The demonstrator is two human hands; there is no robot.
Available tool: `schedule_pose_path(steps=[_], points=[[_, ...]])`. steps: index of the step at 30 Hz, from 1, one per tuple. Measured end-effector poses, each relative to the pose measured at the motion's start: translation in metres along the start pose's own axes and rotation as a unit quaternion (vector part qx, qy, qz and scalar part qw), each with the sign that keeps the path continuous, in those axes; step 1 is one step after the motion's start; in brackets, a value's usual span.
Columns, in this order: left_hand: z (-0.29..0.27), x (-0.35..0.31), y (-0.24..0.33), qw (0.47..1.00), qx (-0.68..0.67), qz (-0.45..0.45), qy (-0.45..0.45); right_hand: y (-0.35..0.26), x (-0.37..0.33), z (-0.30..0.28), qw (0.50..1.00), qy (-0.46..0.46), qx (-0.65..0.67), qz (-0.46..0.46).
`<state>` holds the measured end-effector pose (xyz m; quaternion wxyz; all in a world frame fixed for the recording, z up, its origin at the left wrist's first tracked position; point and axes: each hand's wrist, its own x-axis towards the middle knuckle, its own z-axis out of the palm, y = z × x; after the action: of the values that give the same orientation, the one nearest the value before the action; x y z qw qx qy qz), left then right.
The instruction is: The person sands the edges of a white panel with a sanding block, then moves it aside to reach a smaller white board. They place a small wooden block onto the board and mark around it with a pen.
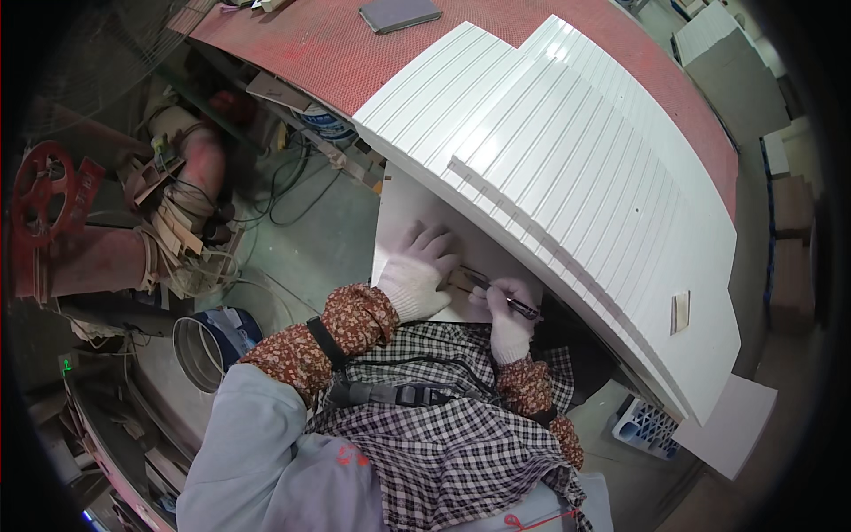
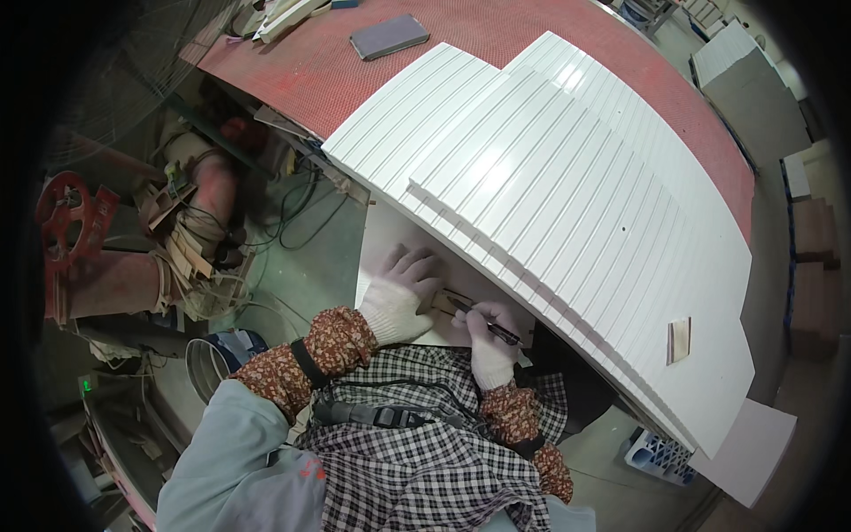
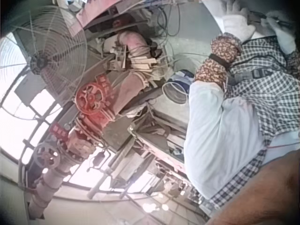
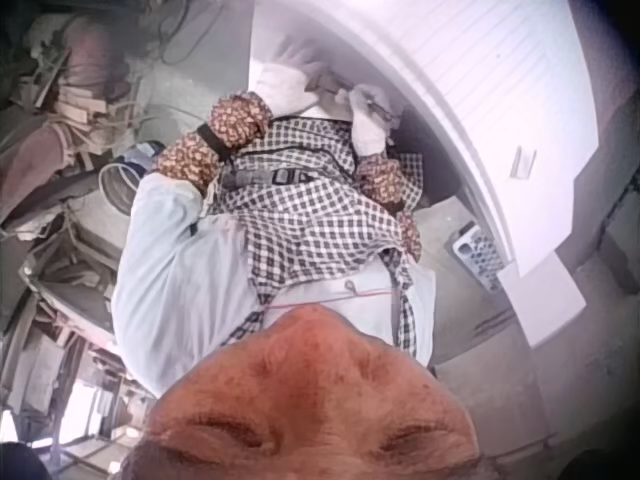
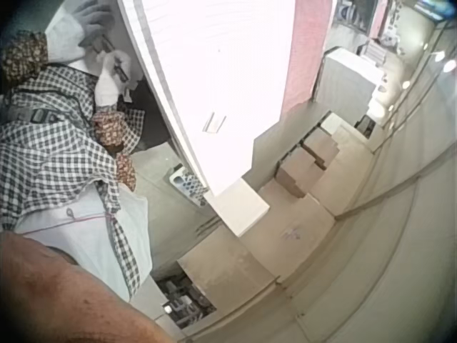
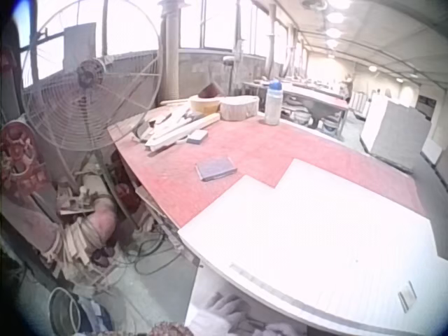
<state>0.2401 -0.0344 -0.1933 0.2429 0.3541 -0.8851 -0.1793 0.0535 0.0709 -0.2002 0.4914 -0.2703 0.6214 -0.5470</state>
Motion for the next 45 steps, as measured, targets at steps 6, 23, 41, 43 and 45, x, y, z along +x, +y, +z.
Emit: schedule_pose_path(steps=[6, 23, 41, 43, 45], points=[[0.000, -0.001, -0.003, 1.000, -0.021, -0.011, -0.014, 0.002, 0.000, 0.001, 0.999, 0.027, 0.017, -0.001], [0.005, -0.002, -0.005, 0.999, -0.032, -0.015, -0.031, -0.026, -0.027, 0.004, 0.989, -0.062, -0.114, 0.074], [0.009, -0.003, -0.005, 0.999, 0.001, -0.022, -0.037, -0.051, -0.047, 0.005, 0.736, -0.263, -0.377, -0.497], [0.008, -0.002, -0.004, 0.999, 0.000, -0.023, -0.039, -0.054, -0.045, 0.006, 0.734, -0.262, -0.376, -0.501], [0.005, -0.001, -0.004, 0.999, -0.007, -0.015, -0.039, -0.055, -0.045, 0.007, 0.736, -0.370, -0.375, -0.425]])
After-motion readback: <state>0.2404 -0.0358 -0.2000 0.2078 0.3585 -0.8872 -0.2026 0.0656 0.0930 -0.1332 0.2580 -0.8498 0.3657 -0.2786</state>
